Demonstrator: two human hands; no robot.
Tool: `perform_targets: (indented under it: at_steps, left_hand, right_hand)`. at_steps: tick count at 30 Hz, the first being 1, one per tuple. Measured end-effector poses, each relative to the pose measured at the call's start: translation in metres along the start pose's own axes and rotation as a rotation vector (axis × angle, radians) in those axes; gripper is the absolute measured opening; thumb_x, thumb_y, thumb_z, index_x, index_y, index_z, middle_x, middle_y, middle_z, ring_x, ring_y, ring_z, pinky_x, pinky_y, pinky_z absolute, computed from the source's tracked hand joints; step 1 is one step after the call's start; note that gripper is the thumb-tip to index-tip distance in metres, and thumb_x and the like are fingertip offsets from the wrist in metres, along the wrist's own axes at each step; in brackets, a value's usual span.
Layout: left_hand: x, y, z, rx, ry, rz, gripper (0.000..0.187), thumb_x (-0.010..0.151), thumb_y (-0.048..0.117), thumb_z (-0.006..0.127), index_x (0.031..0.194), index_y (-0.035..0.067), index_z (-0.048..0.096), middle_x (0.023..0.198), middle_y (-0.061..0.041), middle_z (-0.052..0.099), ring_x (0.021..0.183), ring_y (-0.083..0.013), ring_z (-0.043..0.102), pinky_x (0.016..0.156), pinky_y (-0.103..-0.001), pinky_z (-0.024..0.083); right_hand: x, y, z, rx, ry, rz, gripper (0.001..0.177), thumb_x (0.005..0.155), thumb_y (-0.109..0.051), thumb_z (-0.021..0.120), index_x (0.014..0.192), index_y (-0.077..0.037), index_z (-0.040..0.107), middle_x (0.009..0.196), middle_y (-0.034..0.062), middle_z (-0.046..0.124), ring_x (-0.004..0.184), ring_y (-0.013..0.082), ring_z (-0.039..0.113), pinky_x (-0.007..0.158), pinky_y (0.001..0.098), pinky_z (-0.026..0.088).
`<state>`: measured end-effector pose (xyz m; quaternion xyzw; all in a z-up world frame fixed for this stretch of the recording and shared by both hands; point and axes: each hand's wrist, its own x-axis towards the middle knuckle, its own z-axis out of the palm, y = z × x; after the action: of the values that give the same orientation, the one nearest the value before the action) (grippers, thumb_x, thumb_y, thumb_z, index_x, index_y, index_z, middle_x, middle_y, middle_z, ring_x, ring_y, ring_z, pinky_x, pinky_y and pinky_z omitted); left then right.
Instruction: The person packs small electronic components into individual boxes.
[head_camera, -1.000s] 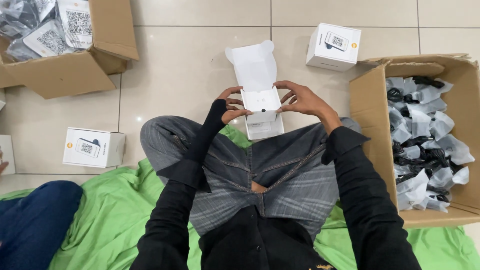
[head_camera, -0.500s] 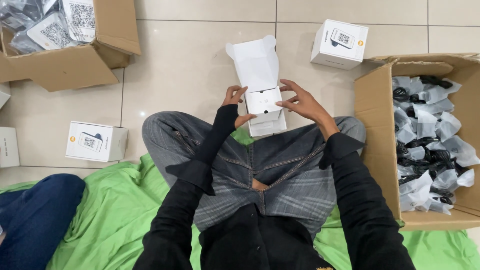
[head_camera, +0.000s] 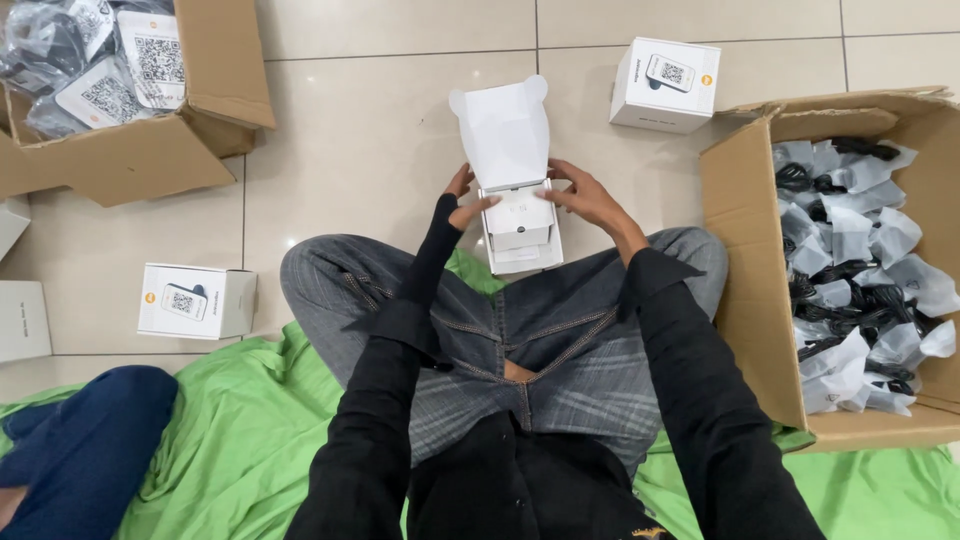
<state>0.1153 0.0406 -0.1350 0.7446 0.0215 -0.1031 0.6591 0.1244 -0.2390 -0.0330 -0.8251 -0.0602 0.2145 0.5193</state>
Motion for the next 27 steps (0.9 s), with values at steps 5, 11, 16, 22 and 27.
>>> perform_targets:
  at_steps: [5,11,16,22,27]
  left_hand:
    - [0.031,0.042,-0.012,-0.312,-0.027,-0.268,0.104,0.082,0.068,0.057,0.162,0.012,0.022,0.158,-0.020,0.042,0.146,-0.0373,0.039,0.117,-0.058,0.023]
    - [0.020,0.100,-0.019,-0.407,0.037,-0.133,0.097,0.088,0.078,0.044,0.154,0.006,0.044,0.156,-0.019,0.049,0.146,-0.0351,0.044,0.118,-0.056,0.031]
    - [-0.008,0.122,-0.021,-0.311,-0.049,-0.055,0.094,0.090,0.077,0.041,0.149,0.005,0.050,0.152,-0.018,0.054,0.142,-0.0318,0.049,0.111,-0.052,0.045]
    - [-0.023,0.122,-0.017,-0.167,-0.060,-0.124,0.084,0.093,0.074,0.038,0.139,0.007,0.063,0.139,-0.015,0.065,0.137,-0.0293,0.055,0.105,-0.050,0.052]
    - [-0.037,0.135,-0.014,-0.090,-0.077,-0.123,0.075,0.092,0.068,0.044,0.129,0.009,0.071,0.132,-0.013,0.070,0.131,-0.0279,0.058,0.103,-0.048,0.047]
  right_hand:
    - [0.026,-0.025,-0.006,0.310,0.064,0.154,0.076,0.097,-0.064,0.046,0.140,-0.004,0.060,0.126,0.0101,0.072,0.069,0.0140,0.058,0.065,0.0280,0.055]
    - [0.030,-0.023,-0.014,0.304,0.147,0.087,0.075,0.099,-0.065,0.034,0.125,-0.004,0.069,0.118,0.0074,0.072,0.074,0.0149,0.057,0.070,0.0301,0.049]
    - [0.007,-0.037,-0.014,0.321,0.143,0.041,0.075,0.100,-0.068,0.033,0.123,-0.004,0.066,0.117,0.0096,0.070,0.096,0.0180,0.064,0.081,0.0324,0.056]
    - [-0.014,-0.043,-0.005,0.380,0.127,0.042,0.067,0.093,-0.066,0.046,0.128,-0.011,0.063,0.123,0.0083,0.066,0.111,0.0202,0.065,0.088,0.0379,0.059]
    - [-0.030,-0.055,0.000,0.245,0.119,0.049,0.060,0.098,-0.061,0.047,0.121,-0.011,0.073,0.118,0.0075,0.071,0.116,0.0203,0.064,0.094,0.0382,0.053]
